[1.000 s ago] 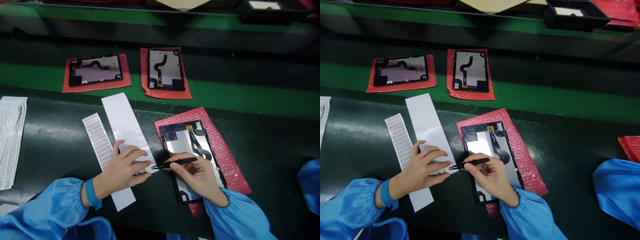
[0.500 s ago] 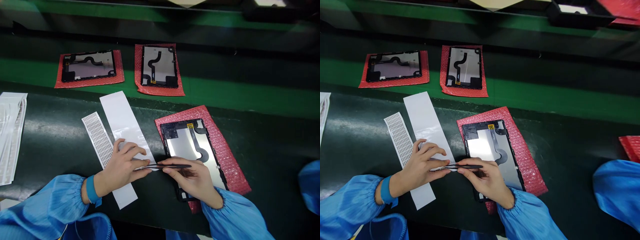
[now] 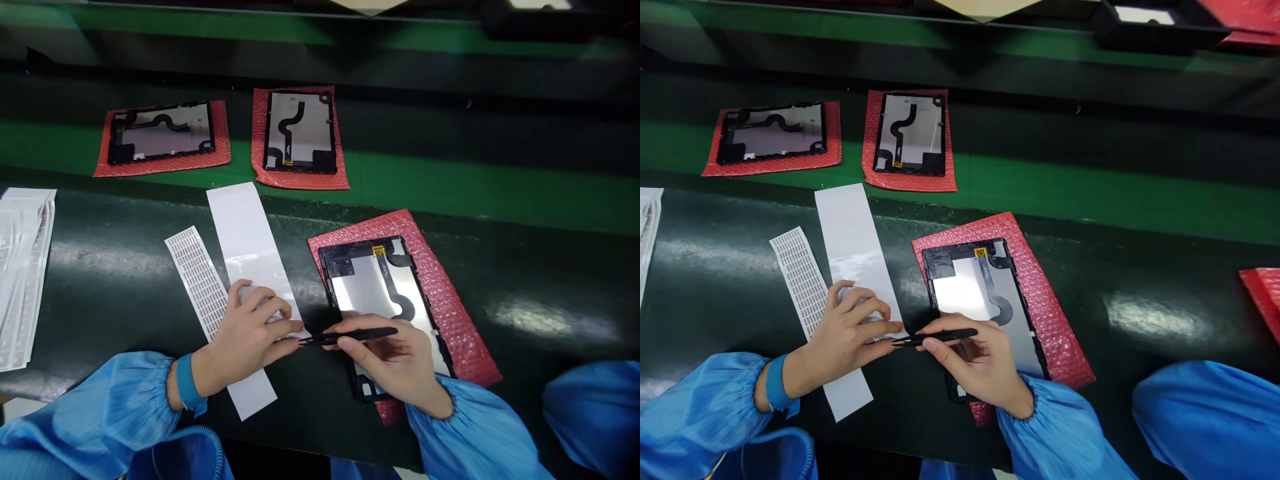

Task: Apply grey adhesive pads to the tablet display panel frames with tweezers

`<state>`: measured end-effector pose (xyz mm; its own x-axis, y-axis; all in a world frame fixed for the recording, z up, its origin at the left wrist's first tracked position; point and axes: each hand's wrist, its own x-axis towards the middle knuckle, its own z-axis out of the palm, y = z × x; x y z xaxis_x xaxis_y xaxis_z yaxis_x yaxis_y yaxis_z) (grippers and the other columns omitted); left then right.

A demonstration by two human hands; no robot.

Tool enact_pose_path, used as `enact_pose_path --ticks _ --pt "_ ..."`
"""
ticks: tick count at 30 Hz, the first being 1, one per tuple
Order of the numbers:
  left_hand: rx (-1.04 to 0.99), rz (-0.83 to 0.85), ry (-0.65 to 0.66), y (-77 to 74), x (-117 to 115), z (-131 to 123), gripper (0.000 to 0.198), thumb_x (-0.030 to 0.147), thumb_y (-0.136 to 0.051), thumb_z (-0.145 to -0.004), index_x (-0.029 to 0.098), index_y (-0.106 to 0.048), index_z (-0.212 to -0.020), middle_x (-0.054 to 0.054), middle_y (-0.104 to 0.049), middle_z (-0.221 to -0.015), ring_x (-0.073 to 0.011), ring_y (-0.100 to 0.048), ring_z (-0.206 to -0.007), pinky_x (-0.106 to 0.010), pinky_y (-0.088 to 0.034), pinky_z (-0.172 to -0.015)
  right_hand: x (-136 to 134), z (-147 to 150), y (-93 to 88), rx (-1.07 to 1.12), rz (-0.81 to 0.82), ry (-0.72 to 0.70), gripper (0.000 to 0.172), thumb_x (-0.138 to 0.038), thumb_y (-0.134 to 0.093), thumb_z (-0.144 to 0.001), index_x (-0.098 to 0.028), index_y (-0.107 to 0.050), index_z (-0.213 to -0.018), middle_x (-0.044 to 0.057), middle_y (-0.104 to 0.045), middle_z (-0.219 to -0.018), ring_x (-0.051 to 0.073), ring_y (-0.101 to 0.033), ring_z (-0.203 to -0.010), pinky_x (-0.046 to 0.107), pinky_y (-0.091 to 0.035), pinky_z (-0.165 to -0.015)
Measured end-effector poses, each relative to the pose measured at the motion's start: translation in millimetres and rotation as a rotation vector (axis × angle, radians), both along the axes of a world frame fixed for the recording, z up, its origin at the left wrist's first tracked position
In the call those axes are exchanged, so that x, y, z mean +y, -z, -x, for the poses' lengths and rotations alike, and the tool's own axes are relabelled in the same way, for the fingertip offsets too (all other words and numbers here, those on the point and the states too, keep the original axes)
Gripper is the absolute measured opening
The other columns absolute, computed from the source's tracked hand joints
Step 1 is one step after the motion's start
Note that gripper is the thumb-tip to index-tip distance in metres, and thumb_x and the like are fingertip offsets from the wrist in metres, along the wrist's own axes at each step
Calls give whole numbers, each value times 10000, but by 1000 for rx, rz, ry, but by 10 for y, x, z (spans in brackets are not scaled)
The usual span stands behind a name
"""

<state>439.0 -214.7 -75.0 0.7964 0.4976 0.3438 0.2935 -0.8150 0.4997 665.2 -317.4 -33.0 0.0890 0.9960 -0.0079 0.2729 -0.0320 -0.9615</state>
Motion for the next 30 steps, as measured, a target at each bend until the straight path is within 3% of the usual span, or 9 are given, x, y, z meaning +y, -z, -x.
enact_pose_path --ticks 5,11,15,17,21,30 --pt "-40 32 -23 -4 10 1 290 425 -649 -995 267 -665 -1238 6 -746 -969 -184 -631 -971 -414 -357 -1007 -15 91 -8 -159 -65 7 150 -145 -772 -889 -222 -785 -1016 38 -803 -941 189 -788 -787 226 -659 -745" --pt "-114 -119 -9 -51 26 -18 364 409 -660 -993 183 -610 -1274 17 -740 -853 -155 -646 -851 -336 -430 -850 -5 72 -9 -188 -84 11 139 -164 -763 -897 -236 -782 -1014 35 -806 -938 208 -786 -816 262 -654 -766" --pt "-19 -64 -53 -119 -10 96 562 625 -669 -916 179 -634 -1254 -50 -743 -1101 -221 -649 -1053 -387 -423 -929 31 34 -44 -152 -78 82 44 -253 -733 -939 -238 -773 -951 34 -796 -846 204 -774 -738 256 -646 -683" --pt "40 -37 -105 -129 -57 180 474 605 -692 -907 207 -674 -1164 -45 -726 -1166 -239 -635 -1084 -408 -404 -945 39 31 -53 -136 -73 74 58 -275 -719 -952 -241 -766 -946 29 -792 -837 192 -769 -731 238 -635 -675" --pt "42 -86 -121 -114 -156 271 210 419 -704 -959 235 -704 -1058 0 -739 -1095 -201 -638 -1015 -380 -399 -881 29 55 -48 -130 -55 7 57 -220 -716 -941 -243 -761 -967 26 -793 -874 188 -771 -766 232 -629 -712" --pt "34 -149 -94 -130 -174 253 185 351 -720 -953 212 -705 -1074 13 -740 -1044 -195 -627 -981 -360 -416 -804 27 89 -18 -148 -27 -13 109 -193 -754 -912 -235 -778 -1010 24 -807 -938 187 -789 -791 223 -653 -738"
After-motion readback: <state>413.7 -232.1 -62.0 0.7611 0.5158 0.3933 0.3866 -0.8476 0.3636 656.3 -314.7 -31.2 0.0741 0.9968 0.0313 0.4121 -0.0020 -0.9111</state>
